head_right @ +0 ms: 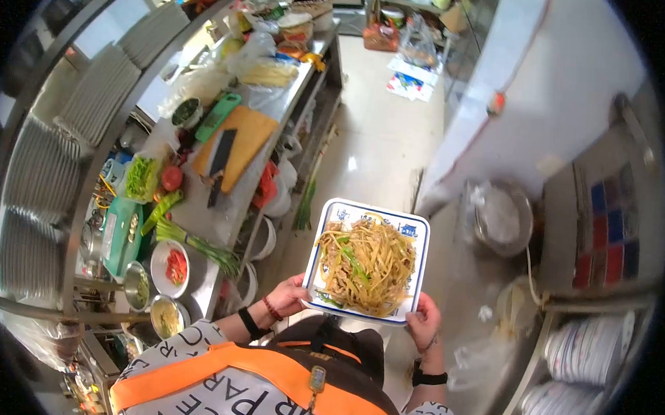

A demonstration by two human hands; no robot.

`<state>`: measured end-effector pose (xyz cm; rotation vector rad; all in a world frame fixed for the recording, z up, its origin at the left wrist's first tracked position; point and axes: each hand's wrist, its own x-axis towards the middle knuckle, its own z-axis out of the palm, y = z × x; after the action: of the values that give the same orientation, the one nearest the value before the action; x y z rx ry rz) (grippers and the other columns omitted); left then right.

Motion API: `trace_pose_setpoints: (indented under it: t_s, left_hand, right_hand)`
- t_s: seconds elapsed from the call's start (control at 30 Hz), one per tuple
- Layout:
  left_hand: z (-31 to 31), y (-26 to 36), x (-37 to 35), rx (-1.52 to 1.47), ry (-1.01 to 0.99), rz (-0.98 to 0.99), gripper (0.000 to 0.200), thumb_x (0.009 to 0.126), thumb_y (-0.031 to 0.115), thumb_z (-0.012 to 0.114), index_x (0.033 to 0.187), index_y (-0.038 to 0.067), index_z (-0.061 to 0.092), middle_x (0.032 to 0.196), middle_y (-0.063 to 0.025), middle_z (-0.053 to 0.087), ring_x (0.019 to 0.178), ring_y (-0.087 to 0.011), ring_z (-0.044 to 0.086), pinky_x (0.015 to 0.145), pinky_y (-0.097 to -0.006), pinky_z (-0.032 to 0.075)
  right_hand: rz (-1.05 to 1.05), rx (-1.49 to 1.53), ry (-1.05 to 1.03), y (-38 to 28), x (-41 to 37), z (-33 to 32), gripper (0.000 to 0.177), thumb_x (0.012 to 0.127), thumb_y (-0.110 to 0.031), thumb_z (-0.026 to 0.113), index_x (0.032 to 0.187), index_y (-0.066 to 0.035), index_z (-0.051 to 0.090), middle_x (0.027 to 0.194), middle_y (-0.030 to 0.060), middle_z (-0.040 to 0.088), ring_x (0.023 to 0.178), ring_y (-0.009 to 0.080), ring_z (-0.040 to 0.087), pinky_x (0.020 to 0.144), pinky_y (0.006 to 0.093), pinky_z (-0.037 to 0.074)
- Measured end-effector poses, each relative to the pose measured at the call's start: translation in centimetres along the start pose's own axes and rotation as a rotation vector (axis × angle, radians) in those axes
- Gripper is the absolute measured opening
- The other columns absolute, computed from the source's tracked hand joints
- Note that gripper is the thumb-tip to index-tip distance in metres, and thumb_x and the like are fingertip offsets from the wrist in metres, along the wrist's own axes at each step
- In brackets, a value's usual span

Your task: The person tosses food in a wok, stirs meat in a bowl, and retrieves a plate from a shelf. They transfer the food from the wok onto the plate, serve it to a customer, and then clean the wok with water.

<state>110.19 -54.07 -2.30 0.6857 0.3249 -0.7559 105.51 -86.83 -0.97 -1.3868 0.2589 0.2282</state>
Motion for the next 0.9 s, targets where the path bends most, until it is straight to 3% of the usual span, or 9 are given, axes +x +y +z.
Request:
trace_pose_setpoints:
  t_s: [0.13, 0.23, 0.37, 0.47, 0.6, 0.67, 0.73, 0.77, 0.9]
  left_hand:
    - [1.2, 7.2, 6.4, -0.121, 0.094, 0.028, 0.052, 0.068, -0.014, 0.046, 0.118, -0.001, 0.047, 0.113, -0.0138, 0.057, 0.103, -0.0258, 0.058, 0.090, -0.0379, 0.047]
    - [1.9, 12.5, 11.7, -0.155, 0.097, 0.172, 0.054, 0.069, -0.014, 0.044, 0.121, -0.002, 0.044, 0.114, -0.0156, 0.056, 0.105, -0.0279, 0.056, 0.090, -0.0401, 0.047]
    - [4.4, 19.6, 16.5, -0.158, 0.152, 0.313, 0.054, 0.068, -0.015, 0.043, 0.121, -0.002, 0.045, 0.115, -0.0155, 0.055, 0.106, -0.0268, 0.056, 0.091, -0.0393, 0.046]
    - [5.1, 24.3, 21.0, -0.244, 0.181, 0.404, 0.051, 0.068, -0.014, 0.046, 0.118, -0.002, 0.046, 0.114, -0.0153, 0.056, 0.105, -0.0263, 0.056, 0.090, -0.0381, 0.047]
    - [6.4, 30.0, 24.8, -0.295, 0.215, 0.470, 0.055, 0.068, -0.014, 0.046, 0.121, -0.003, 0.042, 0.117, -0.0154, 0.054, 0.105, -0.0273, 0.056, 0.091, -0.0383, 0.046]
    - [6.3, 32.3, 27.8, -0.291, 0.204, 0.474, 0.057, 0.068, -0.014, 0.045, 0.123, -0.002, 0.040, 0.118, -0.0153, 0.053, 0.105, -0.0279, 0.056, 0.091, -0.0384, 0.046]
    - [7.4, 36.0, 31.3, -0.293, 0.230, 0.488, 0.056, 0.068, -0.014, 0.045, 0.122, -0.002, 0.041, 0.117, -0.0148, 0.054, 0.104, -0.0273, 0.056, 0.088, -0.0372, 0.048]
    - [6.8, 36.6, 33.1, -0.294, 0.255, 0.475, 0.056, 0.068, -0.015, 0.045, 0.122, -0.002, 0.041, 0.114, -0.0140, 0.055, 0.101, -0.0262, 0.057, 0.084, -0.0358, 0.048]
    - [4.0, 42.9, 44.5, -0.274, 0.101, 0.421, 0.053, 0.068, -0.015, 0.042, 0.120, -0.003, 0.043, 0.107, -0.0127, 0.057, 0.095, -0.0250, 0.058, 0.083, -0.0348, 0.048]
  right_hand:
    - [-0.059, 0.026, -0.063, -5.3, 11.0, 0.6, 0.040, 0.081, -0.007, 0.055, 0.118, 0.004, 0.047, 0.105, 0.0075, 0.058, 0.093, 0.0139, 0.055, 0.081, 0.0269, 0.046]
    - [0.028, 0.439, 0.230, -7.9, 20.9, 1.1, 0.025, 0.091, -0.013, 0.050, 0.112, -0.001, 0.051, 0.091, 0.0073, 0.059, 0.081, 0.0144, 0.056, 0.069, 0.0259, 0.047]
    - [0.121, 0.422, 0.413, -7.0, 35.4, -0.6, 0.010, 0.089, -0.015, 0.049, 0.090, -0.006, 0.050, 0.075, 0.0035, 0.053, 0.062, 0.0115, 0.050, 0.052, 0.0228, 0.040]
    - [0.105, 0.479, 0.380, -9.0, 46.7, 1.7, 0.007, 0.087, -0.013, 0.048, 0.085, -0.006, 0.049, 0.074, 0.0032, 0.052, 0.061, 0.0123, 0.049, 0.051, 0.0238, 0.040]
    - [0.062, 0.393, 0.272, -14.7, 55.7, 6.7, 0.006, 0.083, -0.007, 0.047, 0.077, -0.005, 0.048, 0.068, 0.0043, 0.050, 0.061, 0.0164, 0.050, 0.054, 0.0290, 0.044]
    - [-0.405, -0.420, 0.084, -8.9, 63.2, 4.7, 0.010, 0.085, -0.011, 0.049, 0.079, -0.003, 0.050, 0.072, 0.0042, 0.054, 0.066, 0.0142, 0.053, 0.061, 0.0274, 0.047]
    - [0.057, 0.331, 0.229, -7.8, 68.1, 5.4, 0.013, 0.088, -0.012, 0.047, 0.086, -0.003, 0.055, 0.077, 0.0048, 0.058, 0.069, 0.0133, 0.055, 0.065, 0.0253, 0.048]
    - [0.148, 0.426, 0.143, -5.5, 69.8, 3.7, 0.016, 0.089, -0.013, 0.046, 0.093, -0.002, 0.057, 0.081, 0.0049, 0.060, 0.069, 0.0144, 0.057, 0.066, 0.0251, 0.049]
    - [0.298, 0.145, 0.108, -15.2, 72.4, 2.8, 0.019, 0.086, -0.011, 0.048, 0.100, -0.002, 0.058, 0.085, 0.0071, 0.062, 0.068, 0.0173, 0.059, 0.064, 0.0266, 0.050]
